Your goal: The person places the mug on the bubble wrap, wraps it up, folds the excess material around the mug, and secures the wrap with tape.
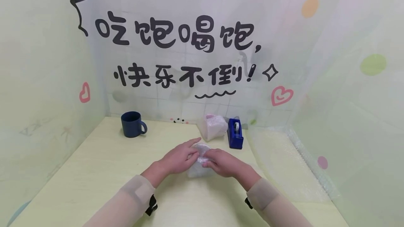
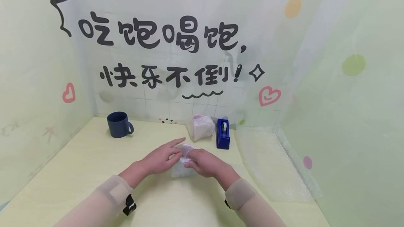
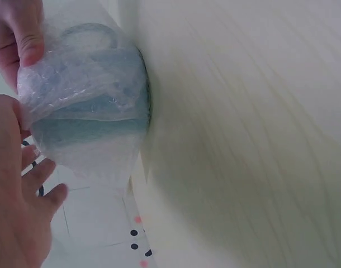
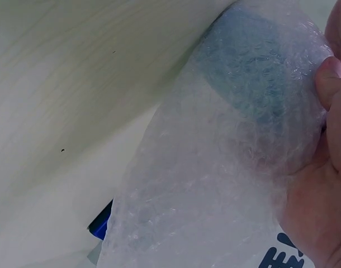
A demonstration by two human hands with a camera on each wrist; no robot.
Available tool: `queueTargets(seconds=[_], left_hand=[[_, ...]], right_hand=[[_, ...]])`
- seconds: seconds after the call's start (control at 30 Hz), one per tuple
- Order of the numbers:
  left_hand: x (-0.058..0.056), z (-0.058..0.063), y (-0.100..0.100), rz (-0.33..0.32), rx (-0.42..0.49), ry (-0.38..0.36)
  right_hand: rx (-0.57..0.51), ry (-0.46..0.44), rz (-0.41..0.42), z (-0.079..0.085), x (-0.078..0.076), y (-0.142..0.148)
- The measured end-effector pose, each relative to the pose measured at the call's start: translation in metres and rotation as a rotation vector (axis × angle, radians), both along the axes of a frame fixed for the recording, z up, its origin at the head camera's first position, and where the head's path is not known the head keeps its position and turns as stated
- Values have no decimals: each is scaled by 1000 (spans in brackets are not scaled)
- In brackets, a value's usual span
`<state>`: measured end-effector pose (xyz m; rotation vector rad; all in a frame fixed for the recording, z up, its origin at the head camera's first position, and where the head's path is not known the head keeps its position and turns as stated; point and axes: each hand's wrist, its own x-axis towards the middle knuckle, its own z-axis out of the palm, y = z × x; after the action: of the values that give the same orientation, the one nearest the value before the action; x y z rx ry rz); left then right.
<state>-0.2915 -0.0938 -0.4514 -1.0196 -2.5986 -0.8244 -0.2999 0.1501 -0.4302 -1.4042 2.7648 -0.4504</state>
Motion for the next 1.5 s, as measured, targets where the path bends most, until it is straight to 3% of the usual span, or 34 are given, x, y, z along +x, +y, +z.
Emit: queueTargets(seconds=[0.17,0.23,0.3,0.47,0.6,0.77,0.97,1.2,1.37,1.5], left_hand=[[5,0,-6,-60,36,337],[7,1,-8,-97,15,401],[9,3,-9,-112,-33,418],[13,8,-8,-109,-157,330],[14,9,-6,-100,-192,277],[12,9,-6,-104,-187,284],[7,13,-9,-87,-214,308],[-4,29,-21,4,-304,127],[-13,31,-22,41,-344,131],[-12,26,-21,69,-307,43]], right_hand=[[0,12,-8,1,1,-3],[3,4,-23,2,2,-3],[12,-13,-40,4,4,-3],[62,-78,-87,10,7,0],[11,-122,-170,22,8,7],[-18,-140,-231,31,3,14],[16,-183,-220,30,0,16],[24,-239,-195,38,9,13],[-3,-161,-122,29,14,7],[-35,-56,-90,14,15,3]])
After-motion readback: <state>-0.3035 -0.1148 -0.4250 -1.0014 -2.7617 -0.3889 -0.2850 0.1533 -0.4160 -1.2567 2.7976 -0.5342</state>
